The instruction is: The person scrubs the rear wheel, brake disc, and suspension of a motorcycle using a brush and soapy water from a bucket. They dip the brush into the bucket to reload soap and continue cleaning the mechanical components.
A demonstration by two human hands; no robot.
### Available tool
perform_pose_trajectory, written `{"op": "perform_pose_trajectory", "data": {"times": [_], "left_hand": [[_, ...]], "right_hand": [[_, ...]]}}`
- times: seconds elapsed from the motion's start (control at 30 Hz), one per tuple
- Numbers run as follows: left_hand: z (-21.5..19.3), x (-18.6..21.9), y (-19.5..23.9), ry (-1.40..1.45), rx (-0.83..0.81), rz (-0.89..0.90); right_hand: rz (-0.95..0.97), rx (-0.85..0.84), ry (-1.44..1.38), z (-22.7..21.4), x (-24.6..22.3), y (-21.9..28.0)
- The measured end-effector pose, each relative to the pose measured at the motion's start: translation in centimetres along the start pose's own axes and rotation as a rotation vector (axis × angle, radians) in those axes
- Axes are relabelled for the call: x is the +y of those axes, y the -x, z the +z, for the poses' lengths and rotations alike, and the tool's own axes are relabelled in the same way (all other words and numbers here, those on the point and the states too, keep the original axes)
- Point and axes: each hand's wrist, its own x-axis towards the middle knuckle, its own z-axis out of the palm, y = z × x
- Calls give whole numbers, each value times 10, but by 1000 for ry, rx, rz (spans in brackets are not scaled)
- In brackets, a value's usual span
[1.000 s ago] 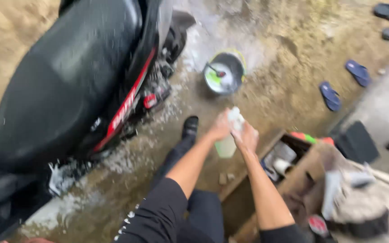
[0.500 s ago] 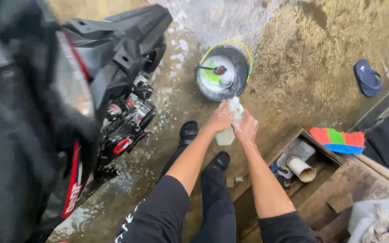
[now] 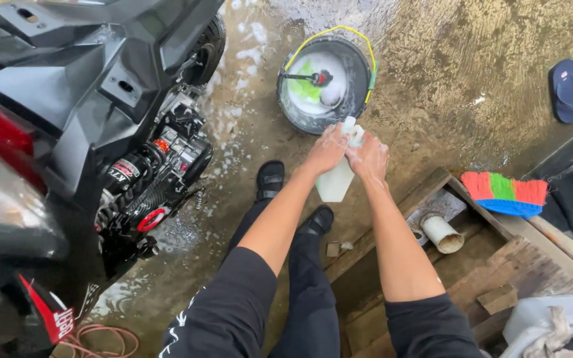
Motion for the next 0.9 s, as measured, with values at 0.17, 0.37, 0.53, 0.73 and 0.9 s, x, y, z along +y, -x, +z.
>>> {"op": "perform_pose_trajectory", "data": {"times": [0.17,0.37,0.53,0.73,0.9], "left_hand": [[-9,11,2,-202,-48,162],[-6,8,-3,41,-42,-59],[-22,23,16,66,-47,-56],[-35,46,40,64,-65,-62],[-29,29,42,58,-46,-46]], "right_hand": [[44,-48,-20,-15,-13,0],[57,-77,20,-18,-18,-6],[89,-108,-1,-20,-25,-3],[110,-121,8,-10,-21,-3],[111,-97,28,6,-4,-4]]}}
